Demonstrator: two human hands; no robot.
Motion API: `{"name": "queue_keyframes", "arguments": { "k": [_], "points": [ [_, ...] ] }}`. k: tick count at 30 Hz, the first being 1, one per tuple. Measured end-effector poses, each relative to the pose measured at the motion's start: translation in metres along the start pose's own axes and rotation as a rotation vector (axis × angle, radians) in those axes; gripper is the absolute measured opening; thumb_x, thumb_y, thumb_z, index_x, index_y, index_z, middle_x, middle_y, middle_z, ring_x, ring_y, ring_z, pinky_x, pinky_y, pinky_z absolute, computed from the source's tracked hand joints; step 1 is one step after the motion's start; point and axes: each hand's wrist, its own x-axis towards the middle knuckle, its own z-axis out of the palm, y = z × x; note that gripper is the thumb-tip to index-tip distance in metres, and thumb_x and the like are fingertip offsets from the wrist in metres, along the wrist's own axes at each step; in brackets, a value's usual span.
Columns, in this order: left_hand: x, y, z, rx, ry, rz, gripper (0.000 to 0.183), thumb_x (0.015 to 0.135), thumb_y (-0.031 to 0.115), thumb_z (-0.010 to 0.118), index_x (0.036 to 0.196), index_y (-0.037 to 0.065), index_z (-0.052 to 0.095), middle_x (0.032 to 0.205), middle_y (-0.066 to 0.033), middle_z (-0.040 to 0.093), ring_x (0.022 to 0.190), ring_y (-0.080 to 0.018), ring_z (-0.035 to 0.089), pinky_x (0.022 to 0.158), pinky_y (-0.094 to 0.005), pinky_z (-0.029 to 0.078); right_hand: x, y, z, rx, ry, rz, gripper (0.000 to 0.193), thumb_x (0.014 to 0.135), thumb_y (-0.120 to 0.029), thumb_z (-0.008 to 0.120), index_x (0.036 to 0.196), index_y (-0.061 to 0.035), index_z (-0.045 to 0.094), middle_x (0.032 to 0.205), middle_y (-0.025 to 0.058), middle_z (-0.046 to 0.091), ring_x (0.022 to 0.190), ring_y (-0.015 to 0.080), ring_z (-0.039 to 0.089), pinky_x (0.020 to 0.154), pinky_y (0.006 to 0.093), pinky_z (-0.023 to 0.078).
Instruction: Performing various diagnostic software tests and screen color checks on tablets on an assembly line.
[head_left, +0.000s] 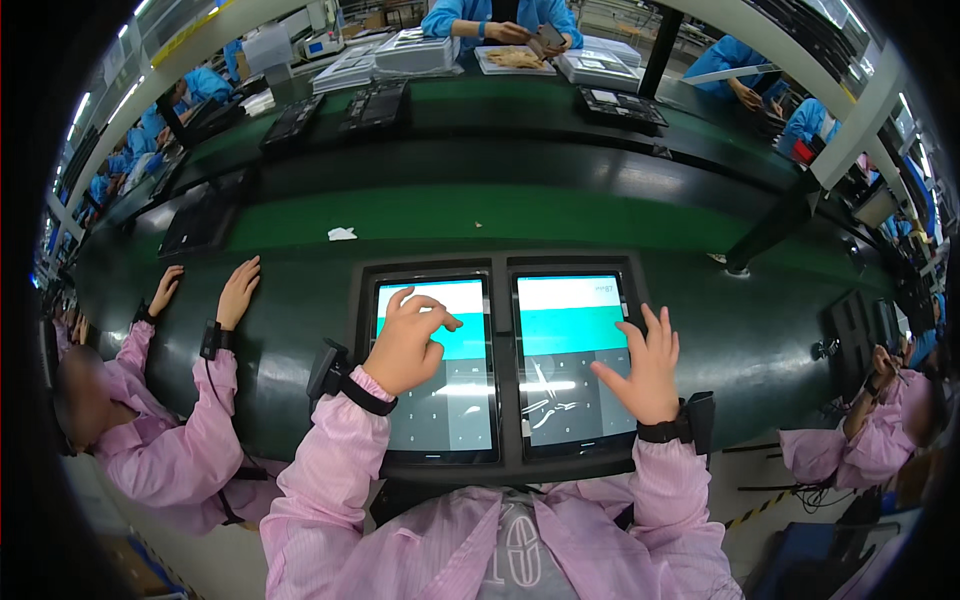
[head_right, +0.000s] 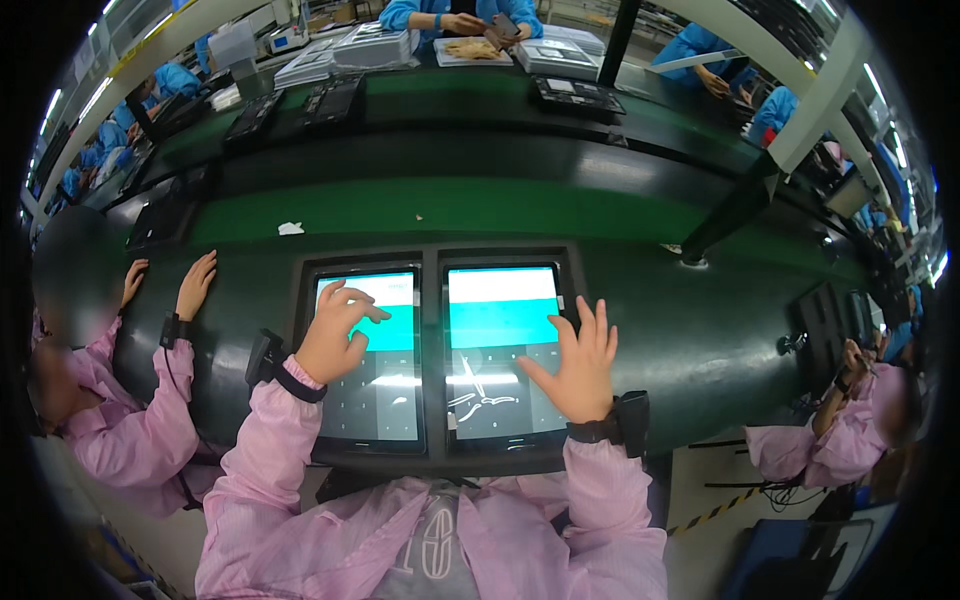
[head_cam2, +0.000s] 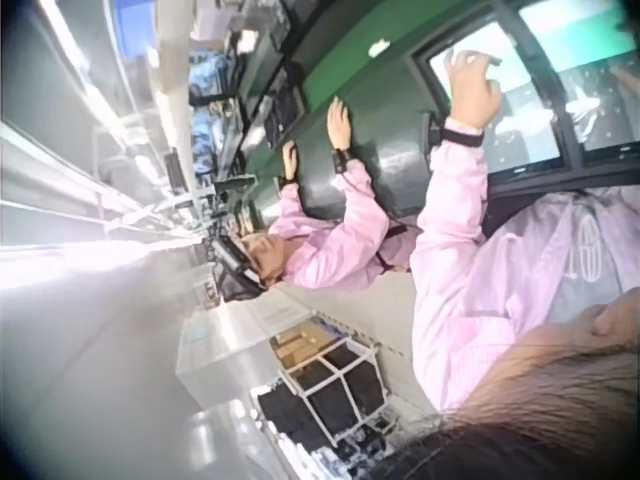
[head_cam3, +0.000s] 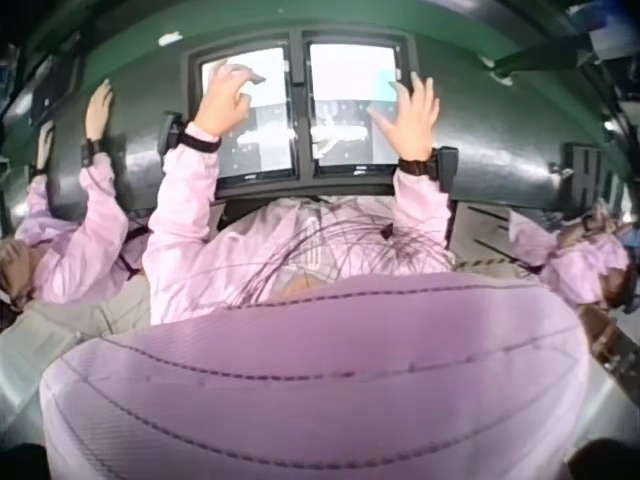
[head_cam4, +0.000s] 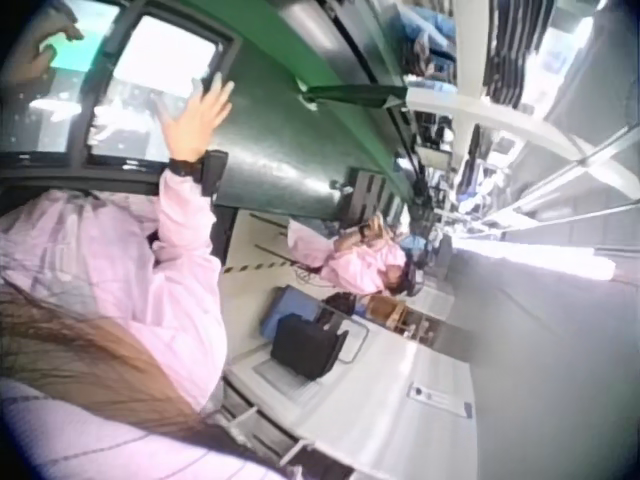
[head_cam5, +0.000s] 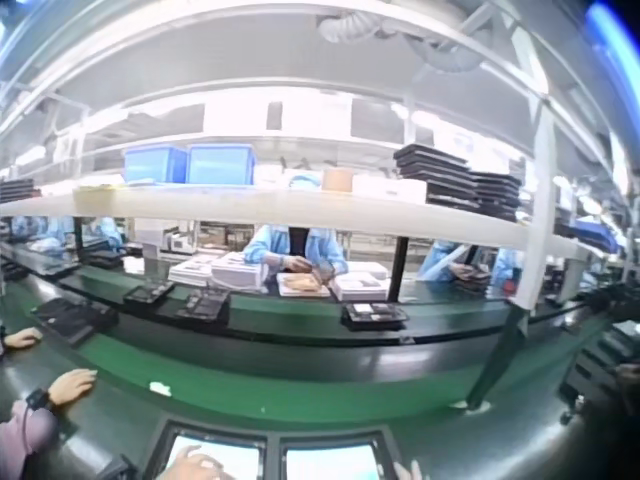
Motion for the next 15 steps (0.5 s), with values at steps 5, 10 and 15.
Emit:
{"name": "queue_keyframes", "arguments": {
  "k": [5,10,15],
  "points": [
    [-0.0036,-0.0039,0.0004,0.008,-0.075,0.042,0.035,0.063,-0.005,0.048,0.091,0.008,0.064,0.089,-0.0028,0.064,0.1,-0.0222,0.055,0.108,-0.0546,0.028,0.0038,-0.0051,-0.0018,0.002,0.006,0.04,0.063,0.075,-0.042,0.072,0.124,-0.0081,0.051,0.146,0.0252,0.028,0.139,0.0453,0.016,0.108,0.0616,0.015],
    [-0.0021,0.0028,0.0048,-0.008,-0.055,0.118,0.034,0.063,-0.004,0.049,0.091,0.007,0.063,0.089,-0.003,0.065,0.101,-0.0218,0.055,0.108,-0.0555,0.027,0.0048,-0.0078,-0.0043,-0.023,0.011,0.004,0.063,0.076,-0.038,0.072,0.126,-0.0077,0.05,0.146,0.0252,0.029,0.14,0.0452,0.016,0.108,0.0605,0.015],
    [-0.0046,-0.0006,0.0037,0.014,-0.005,0.01,0.03,0.063,-0.004,0.049,0.086,0.008,0.064,0.088,-0.0037,0.063,0.099,-0.0227,0.055,0.108,-0.0542,0.027,0.0071,-0.0061,-0.0015,0.014,0.062,-0.013,0.061,0.074,-0.039,0.073,0.122,-0.006,0.054,0.148,0.0195,0.029,0.141,0.0433,0.015,0.107,0.0629,0.014]
  ]
}}
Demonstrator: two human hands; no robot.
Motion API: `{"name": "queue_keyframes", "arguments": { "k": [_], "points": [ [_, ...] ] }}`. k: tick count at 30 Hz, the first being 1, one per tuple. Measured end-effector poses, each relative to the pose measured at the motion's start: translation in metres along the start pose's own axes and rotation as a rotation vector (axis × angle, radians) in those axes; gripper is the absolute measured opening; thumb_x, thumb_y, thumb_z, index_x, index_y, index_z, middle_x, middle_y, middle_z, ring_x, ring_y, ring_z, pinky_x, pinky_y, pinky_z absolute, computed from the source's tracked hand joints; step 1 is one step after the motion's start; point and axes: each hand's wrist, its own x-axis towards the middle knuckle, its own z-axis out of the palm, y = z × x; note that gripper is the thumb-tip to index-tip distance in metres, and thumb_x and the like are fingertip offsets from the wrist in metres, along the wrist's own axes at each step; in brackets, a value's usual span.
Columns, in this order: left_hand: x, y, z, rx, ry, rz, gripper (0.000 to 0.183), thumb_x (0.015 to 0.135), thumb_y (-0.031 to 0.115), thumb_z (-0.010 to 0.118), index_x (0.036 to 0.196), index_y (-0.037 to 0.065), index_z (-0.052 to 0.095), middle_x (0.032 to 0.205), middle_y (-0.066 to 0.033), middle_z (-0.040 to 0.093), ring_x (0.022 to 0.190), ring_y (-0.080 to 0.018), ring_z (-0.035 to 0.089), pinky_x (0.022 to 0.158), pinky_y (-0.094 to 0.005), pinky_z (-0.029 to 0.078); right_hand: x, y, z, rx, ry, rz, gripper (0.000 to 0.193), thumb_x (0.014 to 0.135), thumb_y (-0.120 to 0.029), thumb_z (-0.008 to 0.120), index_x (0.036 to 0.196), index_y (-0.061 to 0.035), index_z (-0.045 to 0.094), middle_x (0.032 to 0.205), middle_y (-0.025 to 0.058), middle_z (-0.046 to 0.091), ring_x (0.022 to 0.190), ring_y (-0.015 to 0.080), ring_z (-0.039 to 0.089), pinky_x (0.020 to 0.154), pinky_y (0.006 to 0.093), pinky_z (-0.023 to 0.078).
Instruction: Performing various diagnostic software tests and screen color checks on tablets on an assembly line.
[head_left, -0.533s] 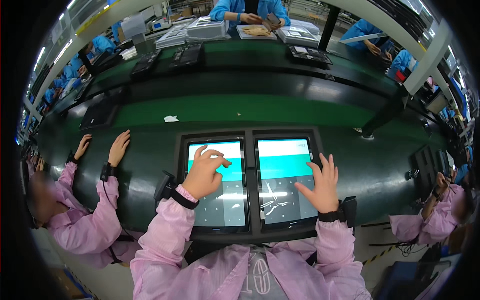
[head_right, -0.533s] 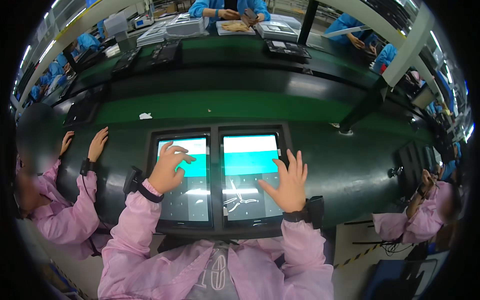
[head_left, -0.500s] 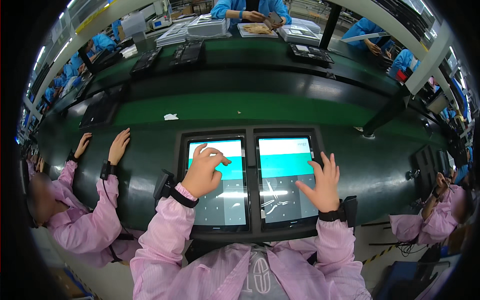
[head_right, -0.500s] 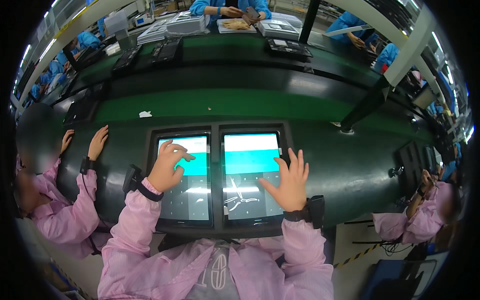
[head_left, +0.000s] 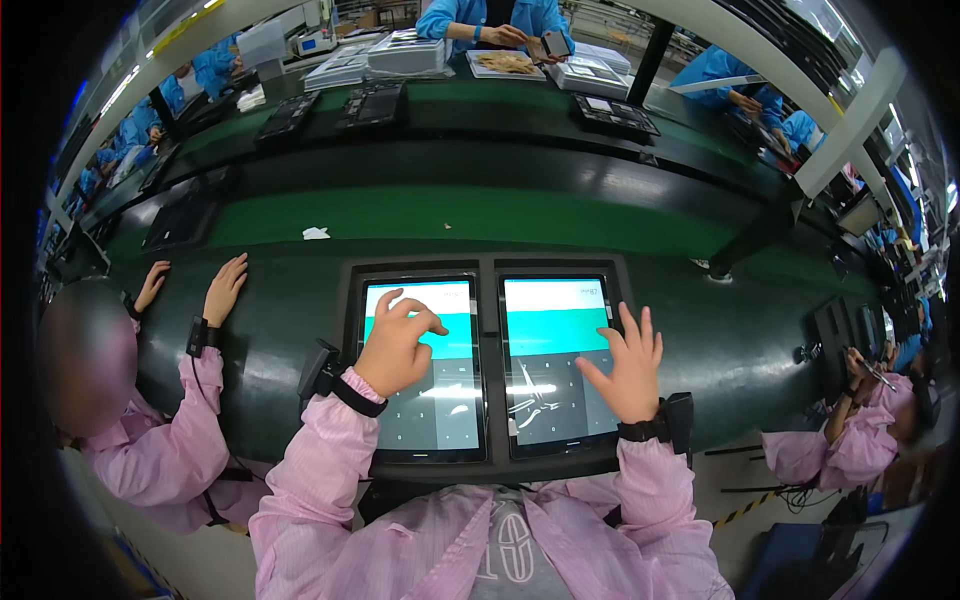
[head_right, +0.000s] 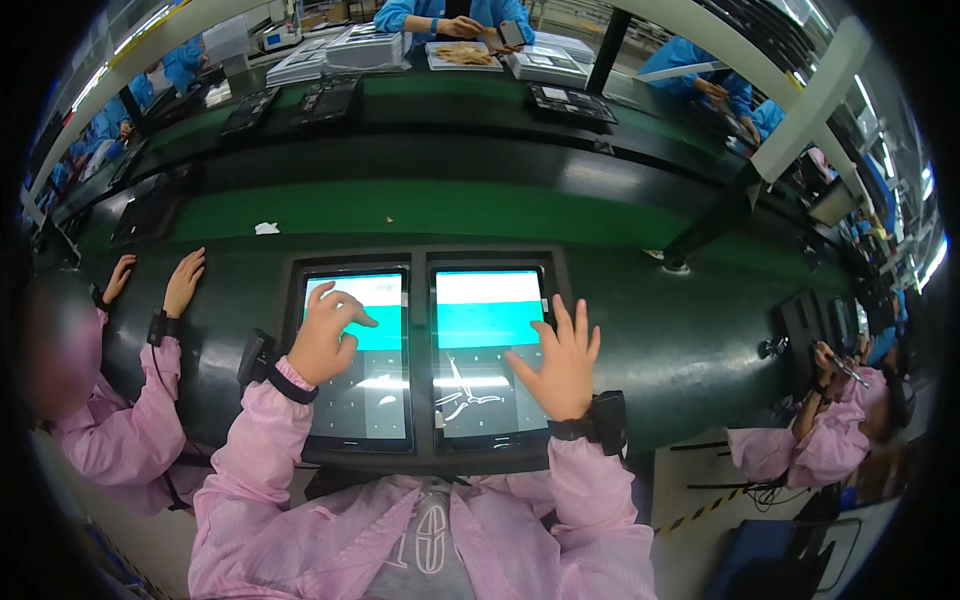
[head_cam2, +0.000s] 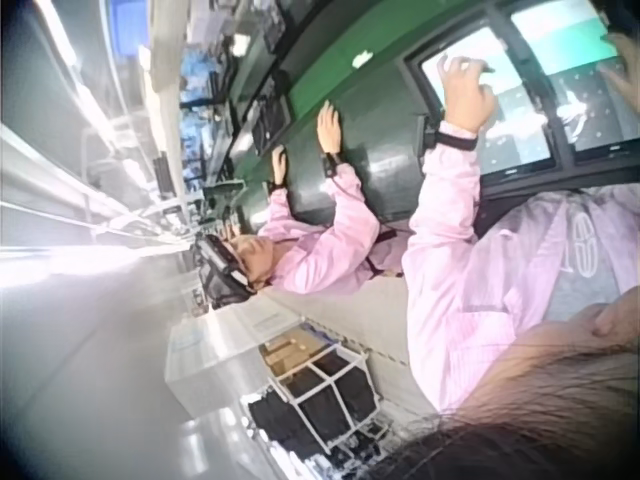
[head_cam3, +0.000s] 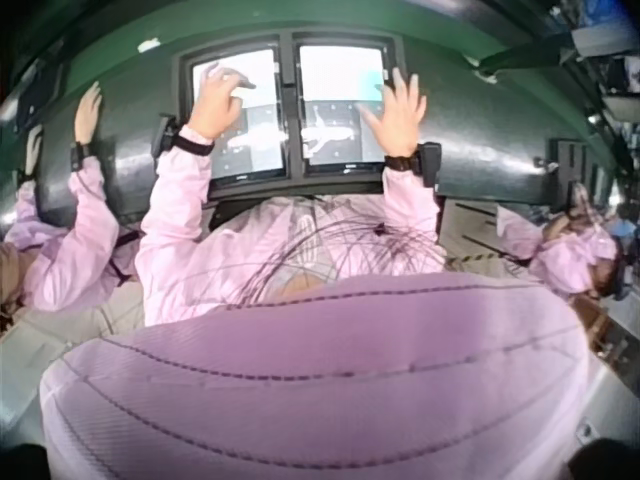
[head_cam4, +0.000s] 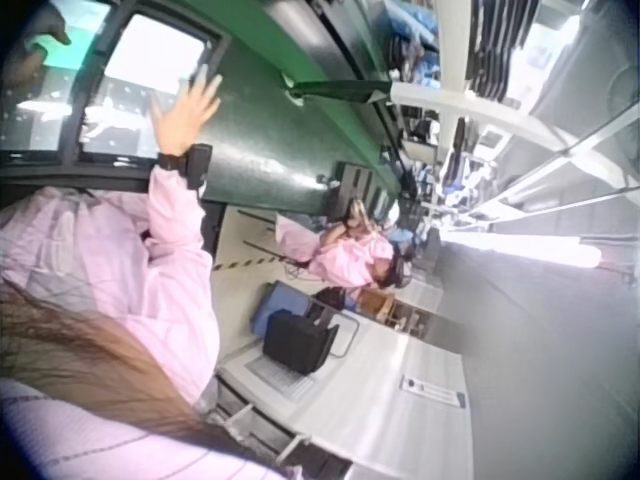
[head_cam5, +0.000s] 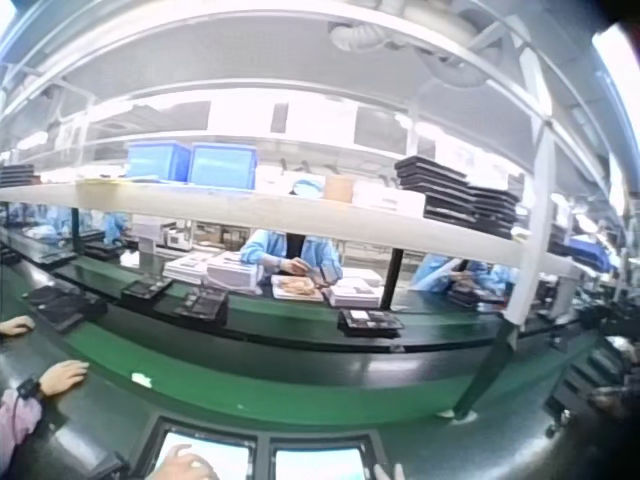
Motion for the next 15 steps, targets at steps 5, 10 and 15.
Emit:
{"name": "queue_keyframes", "arguments": {
  "k": [5,10,15],
  "points": [
    [-0.0013,-0.0012,-0.0034,0.018,-0.008,-0.066,0.03,0.063,-0.003,0.048,0.086,0.008,0.063,0.089,-0.0037,0.063,0.099,-0.0231,0.055,0.108,-0.0518,0.028,-0.0022,-0.0049,-0.0037,-0.062,-0.051,-0.121,0.056,0.074,-0.045,0.072,0.115,-0.0075,0.06,0.15,0.0151,0.03,0.141,0.0417,0.014,0.106,0.066,0.013],
    [0.0,0.0019,0.0046,-0.051,-0.01,0.041,0.037,0.061,-0.002,0.047,0.093,0.009,0.063,0.092,-0.0064,0.062,0.099,-0.026,0.053,0.108,-0.0507,0.028,-0.0001,-0.0063,-0.0029,-0.122,-0.037,-0.001,0.057,0.073,-0.047,0.071,0.114,-0.0099,0.062,0.151,0.0134,0.029,0.142,0.0417,0.013,0.105,0.0665,0.013],
    [-0.0031,-0.0058,-0.0007,-0.078,0.025,-0.032,0.035,0.06,-0.001,0.046,0.091,0.007,0.061,0.091,-0.0083,0.061,0.099,-0.0292,0.052,0.101,-0.0453,0.033,-0.0014,-0.0052,-0.0024,-0.1,-0.028,-0.041,0.054,0.073,-0.046,0.071,0.114,-0.0112,0.063,0.152,0.0136,0.027,0.142,0.0417,0.012,0.105,0.0669,0.012]
  ]
}}
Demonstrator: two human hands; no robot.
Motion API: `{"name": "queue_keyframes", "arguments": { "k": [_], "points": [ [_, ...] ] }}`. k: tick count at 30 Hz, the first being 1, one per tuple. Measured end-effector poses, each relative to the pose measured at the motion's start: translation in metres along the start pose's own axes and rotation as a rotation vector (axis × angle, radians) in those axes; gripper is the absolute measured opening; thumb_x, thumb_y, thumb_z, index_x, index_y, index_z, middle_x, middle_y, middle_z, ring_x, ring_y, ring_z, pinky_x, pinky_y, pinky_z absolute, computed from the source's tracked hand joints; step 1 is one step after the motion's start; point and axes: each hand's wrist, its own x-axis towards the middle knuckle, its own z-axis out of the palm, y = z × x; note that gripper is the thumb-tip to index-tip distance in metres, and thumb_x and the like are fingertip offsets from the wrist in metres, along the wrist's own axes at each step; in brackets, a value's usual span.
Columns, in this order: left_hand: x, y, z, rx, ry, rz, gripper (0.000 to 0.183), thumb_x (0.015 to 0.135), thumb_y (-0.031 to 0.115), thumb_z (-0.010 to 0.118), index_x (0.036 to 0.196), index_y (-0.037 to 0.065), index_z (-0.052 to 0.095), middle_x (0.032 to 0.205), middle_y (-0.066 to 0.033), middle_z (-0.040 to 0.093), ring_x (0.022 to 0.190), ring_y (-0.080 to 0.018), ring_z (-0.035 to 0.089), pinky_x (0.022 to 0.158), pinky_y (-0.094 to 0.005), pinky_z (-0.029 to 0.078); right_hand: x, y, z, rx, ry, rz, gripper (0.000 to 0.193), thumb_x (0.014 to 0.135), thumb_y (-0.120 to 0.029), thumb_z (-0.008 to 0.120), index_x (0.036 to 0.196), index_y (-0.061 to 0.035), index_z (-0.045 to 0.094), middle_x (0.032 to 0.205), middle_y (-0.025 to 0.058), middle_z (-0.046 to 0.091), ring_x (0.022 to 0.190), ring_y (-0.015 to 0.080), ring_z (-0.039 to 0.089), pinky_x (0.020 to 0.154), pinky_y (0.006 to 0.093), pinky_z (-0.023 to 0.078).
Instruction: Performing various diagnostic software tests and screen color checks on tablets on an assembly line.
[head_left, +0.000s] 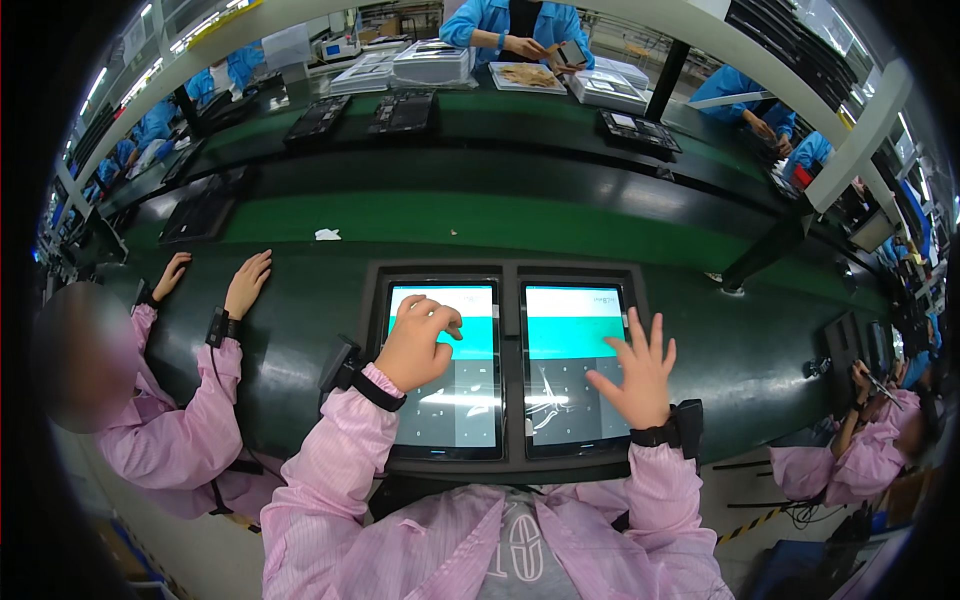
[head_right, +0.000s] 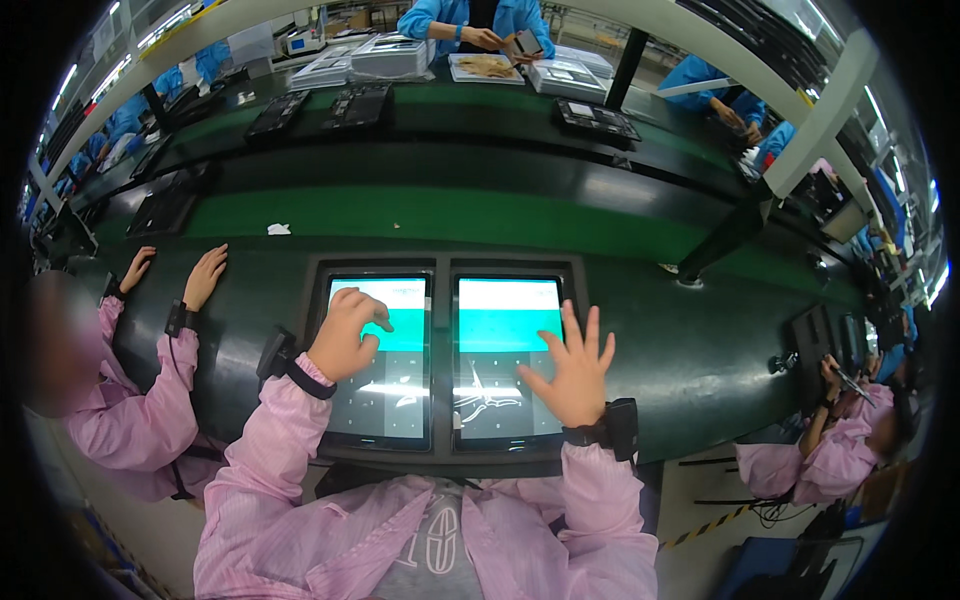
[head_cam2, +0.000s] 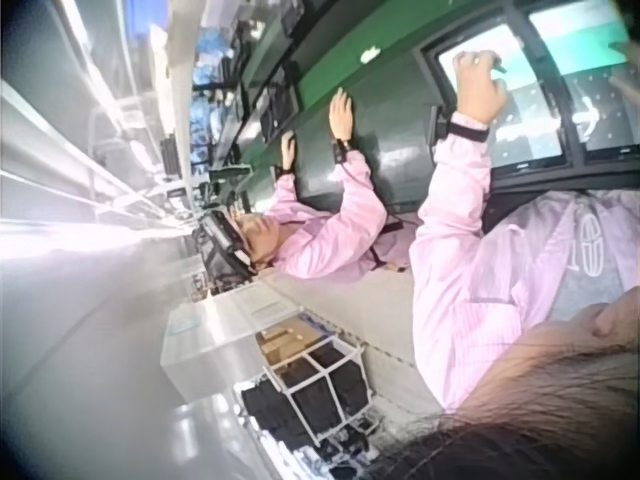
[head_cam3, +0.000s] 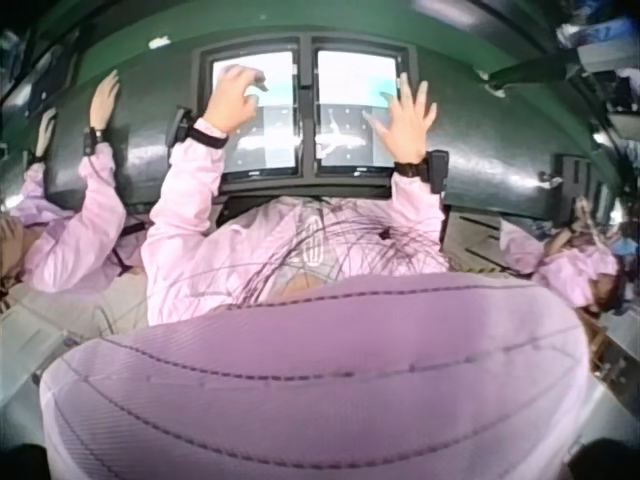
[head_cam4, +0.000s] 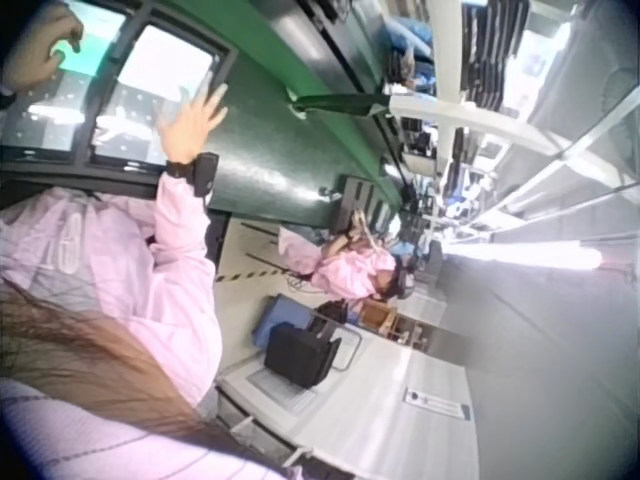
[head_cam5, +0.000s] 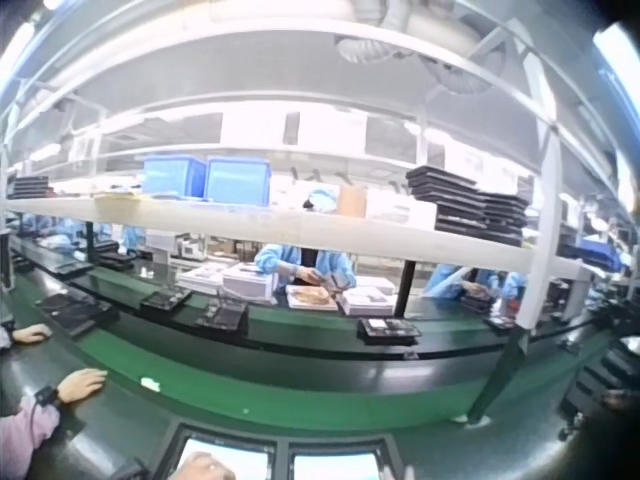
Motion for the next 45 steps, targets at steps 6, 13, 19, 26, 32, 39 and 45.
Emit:
{"name": "queue_keyframes", "arguments": {
  "k": [6,13,19,26,32,39,45],
  "points": [
    [-0.004,-0.005,-0.003,-0.048,0.154,-0.071,0.031,0.065,-0.003,0.048,0.094,0.006,0.058,0.089,-0.0053,0.066,0.097,-0.0285,0.053,0.096,-0.0416,0.036,0.0,0.008,0.002,0.142,0.061,0.069,0.06,0.075,-0.039,0.071,0.126,-0.0131,0.052,0.152,0.0166,0.027,0.143,0.043,0.009,0.107,0.0661,0.005],
    [-0.006,-0.017,-0.022,-0.389,0.193,-0.288,0.038,0.066,-0.007,0.043,0.102,0.002,0.052,0.094,-0.0105,0.067,0.099,-0.026,0.061,0.086,-0.0322,0.044,-0.001,0.021,0.008,0.212,0.013,0.076,0.06,0.078,-0.037,0.069,0.128,-0.0115,0.048,0.152,0.0182,0.025,0.143,0.0428,0.009,0.108,0.0642,0.004],
    [-0.025,-0.032,-0.043,-0.228,0.256,-0.27,0.048,0.066,-0.007,0.042,0.113,-0.003,0.048,0.112,-0.0183,0.061,0.113,-0.0311,0.056,0.101,-0.0365,0.039,0.007,0.004,-0.007,0.193,-0.055,0.096,0.064,0.079,-0.042,0.068,0.13,-0.0106,0.047,0.152,0.0197,0.023,0.142,0.0436,0.008,0.108,0.0648,0.004],
    [-0.037,-0.034,-0.033,0.012,0.208,-0.33,0.048,0.068,-0.001,0.052,0.116,0.001,0.049,0.112,-0.0177,0.059,0.11,-0.0368,0.051,0.1,-0.0419,0.037,0.047,-0.034,-0.014,0.264,-0.069,-0.289,0.059,0.077,-0.042,0.069,0.125,-0.0104,0.053,0.151,0.018,0.025,0.142,0.0437,0.009,0.109,0.0654,0.004],
    [-0.036,-0.029,-0.033,0.075,0.195,-0.321,0.046,0.067,0.001,0.054,0.113,0.003,0.051,0.109,-0.0167,0.059,0.109,-0.0361,0.052,0.099,-0.0426,0.036,0.047,-0.04,0.016,0.227,-0.088,-0.209,0.06,0.073,-0.045,0.071,0.121,-0.0106,0.056,0.148,0.0183,0.029,0.141,0.0433,0.012,0.106,0.0688,0.002],
    [-0.036,-0.032,-0.033,0.157,0.169,-0.252,0.049,0.066,0.001,0.054,0.115,0.004,0.049,0.107,-0.0146,0.058,0.107,-0.0344,0.052,0.103,-0.0448,0.032,0.047,-0.032,0.025,0.149,-0.065,-0.198,0.066,0.074,-0.048,0.07,0.127,-0.012,0.054,0.15,0.0176,0.026,0.142,0.0428,0.007,0.107,0.0675,-0.002],
    [-0.036,-0.033,-0.034,0.07,0.194,-0.299,0.052,0.067,0.001,0.053,0.118,0.004,0.047,0.11,-0.0153,0.057,0.11,-0.0348,0.051,0.104,-0.0446,0.032,0.053,-0.035,0.027,0.062,-0.086,-0.172,0.07,0.073,-0.051,0.069,0.131,-0.015,0.053,0.151,0.0152,0.026,0.142,0.0419,0.009,0.106,0.069,0.0]
  ]
}}
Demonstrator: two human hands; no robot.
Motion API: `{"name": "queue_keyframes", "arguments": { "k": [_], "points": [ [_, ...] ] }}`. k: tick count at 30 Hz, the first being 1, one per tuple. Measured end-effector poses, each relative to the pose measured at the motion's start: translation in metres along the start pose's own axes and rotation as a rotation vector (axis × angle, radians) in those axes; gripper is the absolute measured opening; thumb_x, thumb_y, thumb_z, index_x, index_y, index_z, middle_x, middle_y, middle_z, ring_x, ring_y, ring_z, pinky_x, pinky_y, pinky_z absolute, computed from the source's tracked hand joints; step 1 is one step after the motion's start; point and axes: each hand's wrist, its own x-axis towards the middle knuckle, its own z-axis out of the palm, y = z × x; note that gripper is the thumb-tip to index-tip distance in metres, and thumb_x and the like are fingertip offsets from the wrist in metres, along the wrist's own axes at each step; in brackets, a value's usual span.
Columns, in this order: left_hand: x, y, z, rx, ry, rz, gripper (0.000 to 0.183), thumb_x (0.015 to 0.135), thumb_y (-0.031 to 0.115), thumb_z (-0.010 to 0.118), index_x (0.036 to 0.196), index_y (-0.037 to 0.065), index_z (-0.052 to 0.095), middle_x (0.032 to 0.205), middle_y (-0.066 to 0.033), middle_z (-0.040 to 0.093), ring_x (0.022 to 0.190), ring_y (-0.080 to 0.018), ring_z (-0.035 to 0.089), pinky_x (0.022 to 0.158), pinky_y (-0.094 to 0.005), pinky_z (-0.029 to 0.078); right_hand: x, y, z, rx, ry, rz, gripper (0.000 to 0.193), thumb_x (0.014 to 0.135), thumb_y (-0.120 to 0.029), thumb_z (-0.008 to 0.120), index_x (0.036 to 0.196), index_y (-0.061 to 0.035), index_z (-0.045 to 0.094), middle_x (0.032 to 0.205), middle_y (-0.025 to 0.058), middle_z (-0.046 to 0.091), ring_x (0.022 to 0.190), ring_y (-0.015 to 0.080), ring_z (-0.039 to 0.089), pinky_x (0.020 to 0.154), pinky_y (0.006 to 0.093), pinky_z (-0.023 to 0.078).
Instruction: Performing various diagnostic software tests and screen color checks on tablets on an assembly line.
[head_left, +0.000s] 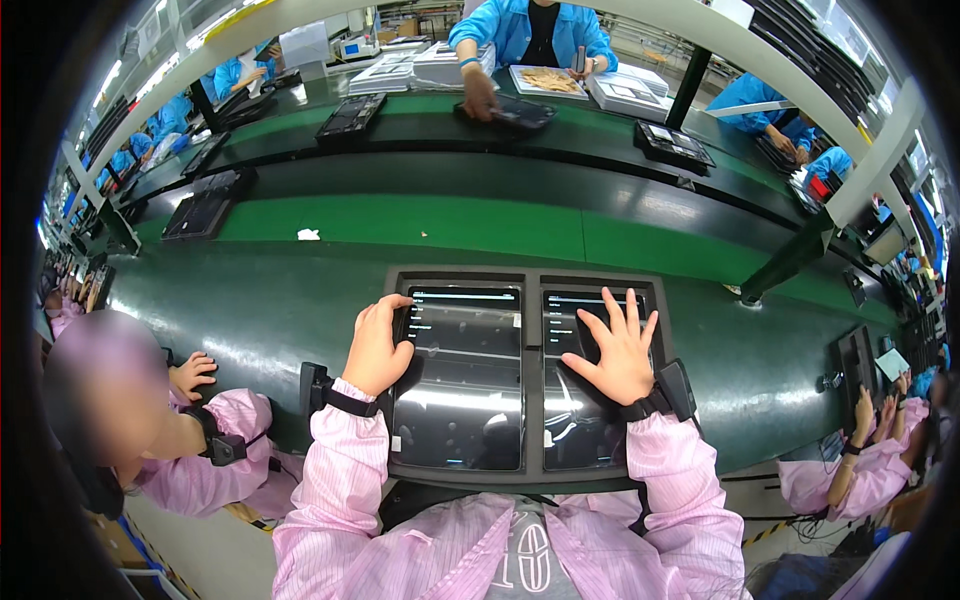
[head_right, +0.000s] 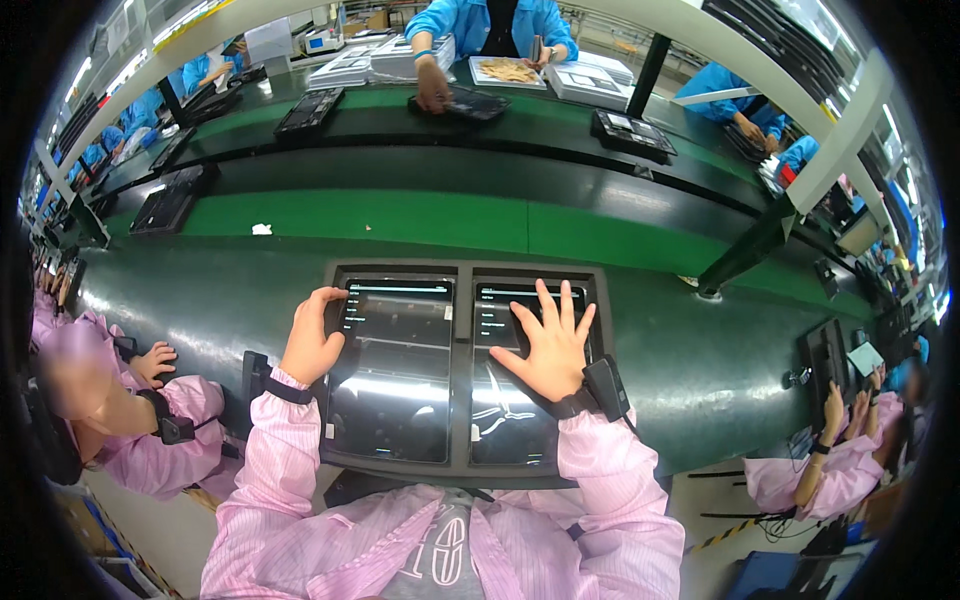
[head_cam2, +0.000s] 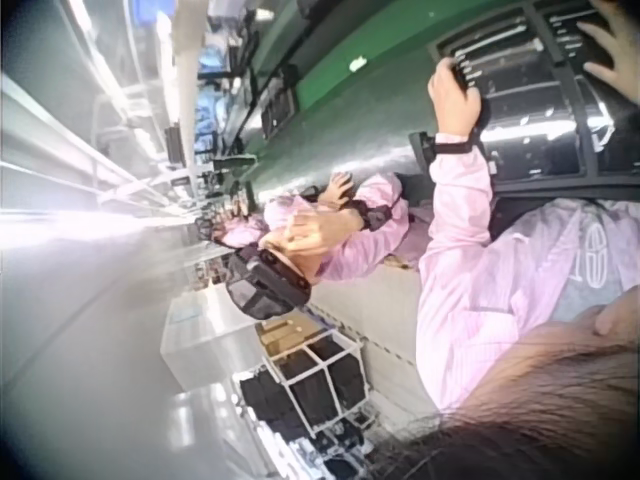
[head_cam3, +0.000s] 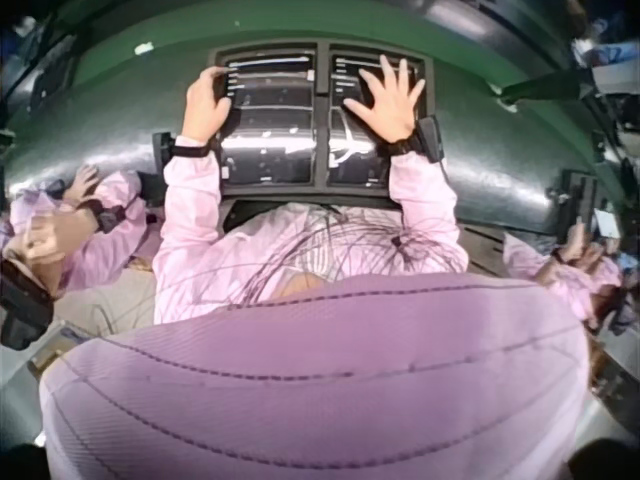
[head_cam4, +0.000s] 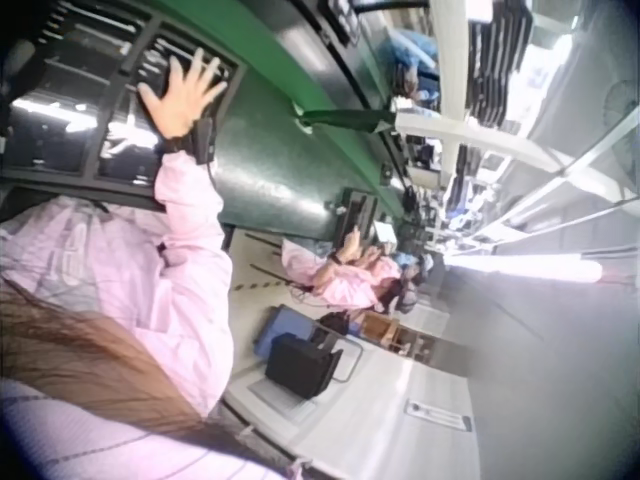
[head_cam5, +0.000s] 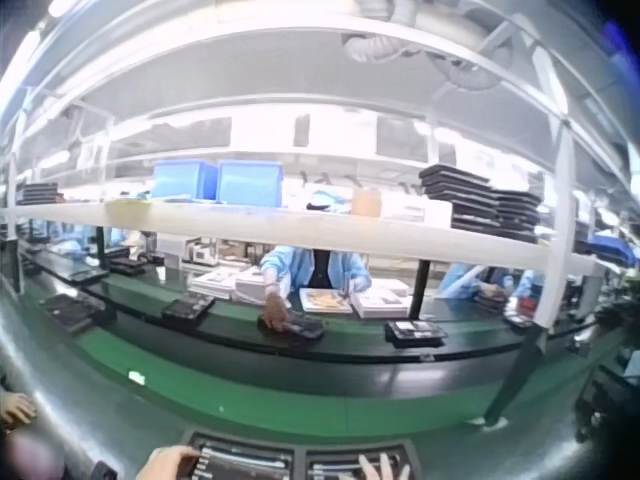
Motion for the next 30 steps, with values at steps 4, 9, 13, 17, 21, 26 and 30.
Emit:
{"name": "queue_keyframes", "arguments": {
  "k": [4,9,13,17,21,26,30],
  "points": [
    [0.005,-0.01,-0.003,-0.088,-0.033,-0.06,0.054,0.068,0.002,0.053,0.122,0.003,0.046,0.117,-0.0167,0.056,0.118,-0.0354,0.047,0.107,-0.0454,0.029,0.003,-0.002,-0.004,0.03,0.039,0.025,0.073,0.073,-0.049,0.07,0.135,-0.0175,0.048,0.151,0.0139,0.026,0.143,0.0413,0.009,0.106,0.0692,0.0],
    [0.012,-0.026,-0.003,-0.139,-0.13,0.005,0.068,0.065,-0.002,0.048,0.131,0.002,0.036,0.135,-0.0142,0.049,0.13,-0.0317,0.04,0.113,-0.0426,0.02,0.01,-0.001,-0.003,-0.008,-0.017,0.059,0.068,0.075,-0.046,0.07,0.133,-0.0163,0.05,0.152,0.0142,0.025,0.143,0.0416,0.007,0.106,0.0683,-0.002],
    [0.01,-0.03,-0.004,-0.12,-0.158,0.021,0.071,0.064,0.0,0.047,0.133,0.004,0.031,0.135,-0.0126,0.05,0.133,-0.0324,0.037,0.114,-0.0516,0.013,0.016,-0.004,-0.001,-0.018,-0.054,0.079,0.069,0.074,-0.044,0.071,0.133,-0.0169,0.05,0.152,0.0143,0.024,0.143,0.0426,0.005,0.106,0.0686,-0.003],
    [0.011,-0.031,-0.005,-0.183,-0.148,0.013,0.068,0.063,0.002,0.047,0.129,0.004,0.036,0.131,-0.0122,0.052,0.134,-0.0326,0.035,0.114,-0.0532,0.013,0.018,-0.008,-0.002,-0.035,-0.076,0.065,0.07,0.072,-0.044,0.072,0.133,-0.017,0.05,0.152,0.0146,0.024,0.142,0.0434,0.004,0.105,0.0694,-0.004],
    [0.013,-0.034,-0.002,-0.147,-0.175,0.006,0.065,0.062,0.003,0.047,0.127,0.005,0.041,0.129,-0.0119,0.052,0.136,-0.0326,0.034,0.113,-0.0536,0.014,0.019,-0.009,0.001,-0.045,-0.089,0.017,0.073,0.07,-0.046,0.073,0.133,-0.0175,0.05,0.153,0.0147,0.022,0.142,0.0439,0.003,0.104,0.0706,-0.004],
    [0.009,-0.037,-0.001,-0.219,-0.136,0.039,0.068,0.062,0.0,0.046,0.13,0.002,0.038,0.133,-0.014,0.048,0.135,-0.0326,0.034,0.114,-0.0493,0.016,0.018,-0.004,0.0,-0.053,-0.16,0.069,0.075,0.074,-0.05,0.07,0.138,-0.0185,0.046,0.154,0.0148,0.019,0.143,0.0429,0.001,0.105,0.0698,-0.005],
    [0.009,-0.042,0.004,-0.341,-0.095,0.039,0.069,0.065,0.002,0.052,0.131,0.004,0.036,0.135,-0.0147,0.046,0.133,-0.0336,0.036,0.112,-0.0485,0.021,0.014,0.002,-0.003,0.045,-0.129,0.075,0.086,0.075,-0.053,0.067,0.145,-0.0159,0.034,0.155,0.016,0.017,0.144,0.042,-0.001,0.105,0.0684,-0.005]
  ]
}}
